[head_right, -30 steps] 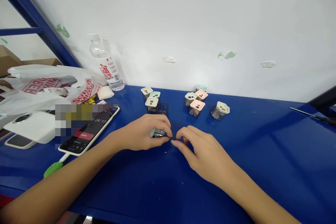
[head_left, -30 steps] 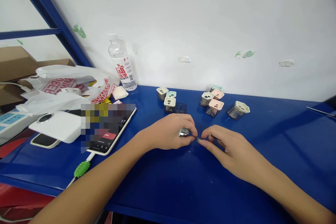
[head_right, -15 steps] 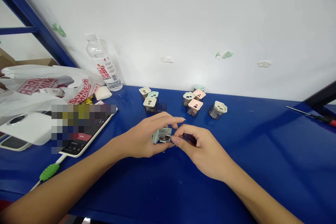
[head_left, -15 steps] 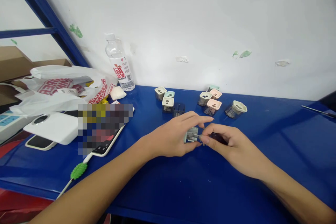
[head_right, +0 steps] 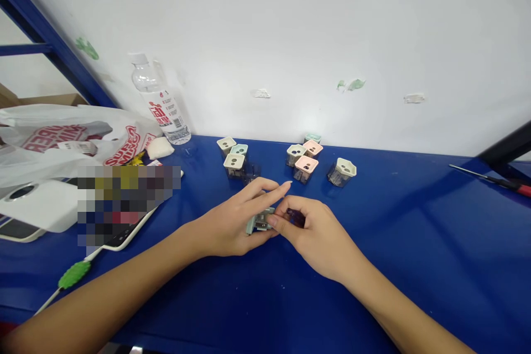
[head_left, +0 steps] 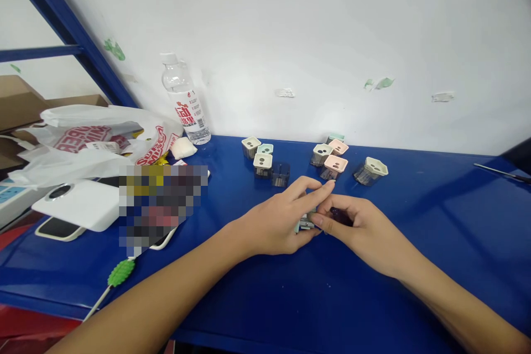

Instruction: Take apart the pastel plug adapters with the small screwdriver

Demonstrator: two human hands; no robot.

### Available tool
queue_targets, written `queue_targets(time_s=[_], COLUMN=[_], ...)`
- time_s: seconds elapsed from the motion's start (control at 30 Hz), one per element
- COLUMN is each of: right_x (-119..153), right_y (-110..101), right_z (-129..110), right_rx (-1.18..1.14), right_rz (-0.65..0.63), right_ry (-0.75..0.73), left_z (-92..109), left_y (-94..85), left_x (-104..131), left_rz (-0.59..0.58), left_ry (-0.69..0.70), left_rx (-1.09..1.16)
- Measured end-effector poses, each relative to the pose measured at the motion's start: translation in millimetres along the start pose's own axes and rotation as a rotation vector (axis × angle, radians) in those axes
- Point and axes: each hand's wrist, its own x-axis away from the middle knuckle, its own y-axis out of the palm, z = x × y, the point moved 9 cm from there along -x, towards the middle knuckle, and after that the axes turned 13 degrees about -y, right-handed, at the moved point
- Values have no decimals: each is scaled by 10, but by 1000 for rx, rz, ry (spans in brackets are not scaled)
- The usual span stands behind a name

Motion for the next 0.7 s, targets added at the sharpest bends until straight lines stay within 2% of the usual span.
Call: queue_targets(time_s=[0.23, 0.43, 0.53, 0.63, 0.7], right_x=[7, 34, 36, 54, 73], right_y=[-73, -363, -452, -474, -460], right_z=[-9, -83, -144, -237, -231], right_rx=[33, -36, 169, 399, 365], right_rz=[56, 120, 146, 183, 189], right_ry=[-5, -51, -107, -178, -167], left_z=[39, -33, -110, -146, -144], left_y=[-40, -339, -413, -414, -390], left_x=[-9, -19, -32, -37, -38], left_rz=[62, 187, 184, 163, 145], left_ry=[14, 19, -15, -46, -52], left_rx=[-9, -7, -29, -36, -36])
